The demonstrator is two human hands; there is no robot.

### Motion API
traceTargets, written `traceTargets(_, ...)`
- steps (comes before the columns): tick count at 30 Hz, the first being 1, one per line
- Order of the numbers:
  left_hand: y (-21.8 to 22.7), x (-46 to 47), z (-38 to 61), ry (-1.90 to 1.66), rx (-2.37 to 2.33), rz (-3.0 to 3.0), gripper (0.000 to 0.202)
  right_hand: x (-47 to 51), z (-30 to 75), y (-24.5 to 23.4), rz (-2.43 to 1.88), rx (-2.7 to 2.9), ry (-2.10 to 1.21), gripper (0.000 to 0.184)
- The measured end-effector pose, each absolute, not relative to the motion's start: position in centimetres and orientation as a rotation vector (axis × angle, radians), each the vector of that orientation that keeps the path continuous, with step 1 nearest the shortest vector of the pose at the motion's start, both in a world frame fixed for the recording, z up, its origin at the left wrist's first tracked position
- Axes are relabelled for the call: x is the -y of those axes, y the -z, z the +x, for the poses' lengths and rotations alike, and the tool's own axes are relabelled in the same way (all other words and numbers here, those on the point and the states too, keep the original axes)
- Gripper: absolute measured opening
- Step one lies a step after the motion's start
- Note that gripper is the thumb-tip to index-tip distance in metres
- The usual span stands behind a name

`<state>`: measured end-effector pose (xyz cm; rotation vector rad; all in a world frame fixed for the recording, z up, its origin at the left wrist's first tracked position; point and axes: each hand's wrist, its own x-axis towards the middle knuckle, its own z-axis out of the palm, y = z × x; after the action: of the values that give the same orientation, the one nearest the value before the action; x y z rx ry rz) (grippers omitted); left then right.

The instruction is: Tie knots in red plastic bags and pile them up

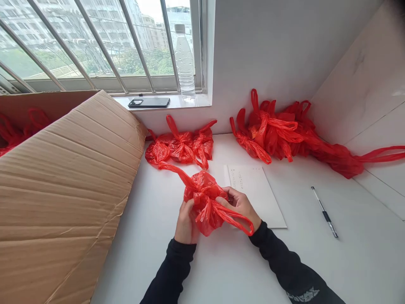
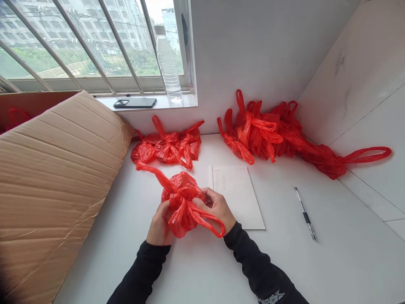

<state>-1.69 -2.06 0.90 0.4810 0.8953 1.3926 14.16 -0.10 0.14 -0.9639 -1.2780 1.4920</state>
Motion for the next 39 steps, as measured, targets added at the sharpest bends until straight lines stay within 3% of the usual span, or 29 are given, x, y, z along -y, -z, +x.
traceTargets(6, -0.5, 2.2, -1.3, -1.344, -0.954, 0.694, 0.043, -0.4, 14.2, 0.6, -0.994, 1.131, -1.514, 0.032)
traceTargets(11, 0.3, 1.9, -1.5, -1.445, -1.026, 0.722, 0.047, -0.1, 14.1, 0.2, -0.925, 1.188, -1.526, 0.031)
traceTargets(16, 0.6, 1.8, -1.8, -1.436, -0.976, 0.724, 0.042, 0.1, 14.1, -0.3, -0.904, 1.212, -1.589, 0.038)
traceTargets(21, 0.7, 1.8, -1.9, -1.337, -0.932, 0.718, 0.030, 0.2, 14.2, -0.5, -0.942, 1.251, -1.586, 0.017)
traceTargets(39, 0.5, 2.3, -1.1, -1.421, -1.071, 0.846, 0.040, 0.2, 14.4, 0.0, -0.960, 1.499, -1.377, 0.016)
